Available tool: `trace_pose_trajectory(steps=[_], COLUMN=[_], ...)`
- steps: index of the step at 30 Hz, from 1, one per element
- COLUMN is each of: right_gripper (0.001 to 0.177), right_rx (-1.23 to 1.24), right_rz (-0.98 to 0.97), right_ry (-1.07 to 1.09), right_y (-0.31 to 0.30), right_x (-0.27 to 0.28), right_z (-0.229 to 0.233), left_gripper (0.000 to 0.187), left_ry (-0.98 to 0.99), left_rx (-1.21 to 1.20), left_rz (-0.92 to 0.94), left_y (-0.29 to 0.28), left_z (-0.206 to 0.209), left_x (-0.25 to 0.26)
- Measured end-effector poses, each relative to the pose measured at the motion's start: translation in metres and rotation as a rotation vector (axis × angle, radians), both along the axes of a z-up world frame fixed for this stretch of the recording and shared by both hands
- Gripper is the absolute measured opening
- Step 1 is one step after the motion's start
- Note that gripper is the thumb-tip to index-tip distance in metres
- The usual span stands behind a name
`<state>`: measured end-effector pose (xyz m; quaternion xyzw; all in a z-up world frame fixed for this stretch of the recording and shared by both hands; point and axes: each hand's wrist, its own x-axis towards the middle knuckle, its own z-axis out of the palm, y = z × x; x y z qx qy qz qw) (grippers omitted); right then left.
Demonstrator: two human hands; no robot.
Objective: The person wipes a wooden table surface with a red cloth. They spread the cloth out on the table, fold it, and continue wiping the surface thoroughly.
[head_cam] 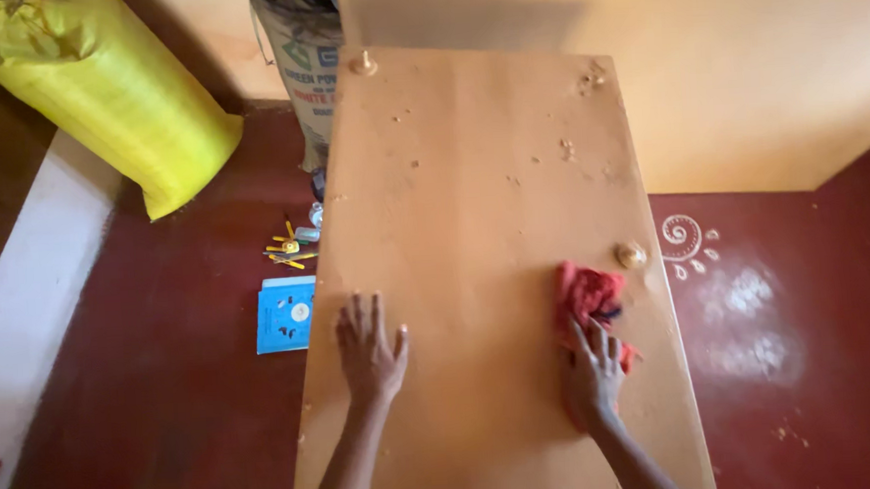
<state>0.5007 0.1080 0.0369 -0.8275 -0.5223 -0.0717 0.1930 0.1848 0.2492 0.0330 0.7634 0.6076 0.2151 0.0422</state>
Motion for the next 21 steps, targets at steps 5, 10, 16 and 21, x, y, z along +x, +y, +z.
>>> trace_pose_trajectory(steps=[5, 10, 16, 21], right_gripper=[0.052, 0.050, 0.057, 0.063], right_rx=[0.034, -0.138, 0.105, -0.020], right_rz=[0.175, 0.203, 0.543, 0.573], right_ry=[0.022, -0.081, 0.190, -0.131], right_y=[0.134, 0.276, 0.340, 0.373], right_x=[-0.032, -0.120, -0.204, -0.135], right_z=[-0.004, -0.008, 0.008, 0.009], left_gripper=[0.079, 0.077, 0.078, 0.077], left_ry=[0.055, -0.029, -0.033, -0.002], left_rx=[0.022, -0.100, -0.019, -0.053], left_rz=[-0.035, -0.017, -0.071, -0.050], left_y=[0.015, 0.010, 0.013, 0.013], left_z=[0.009, 0.015, 0.017, 0.022], left_x=[0.018, 0.019, 0.016, 0.015])
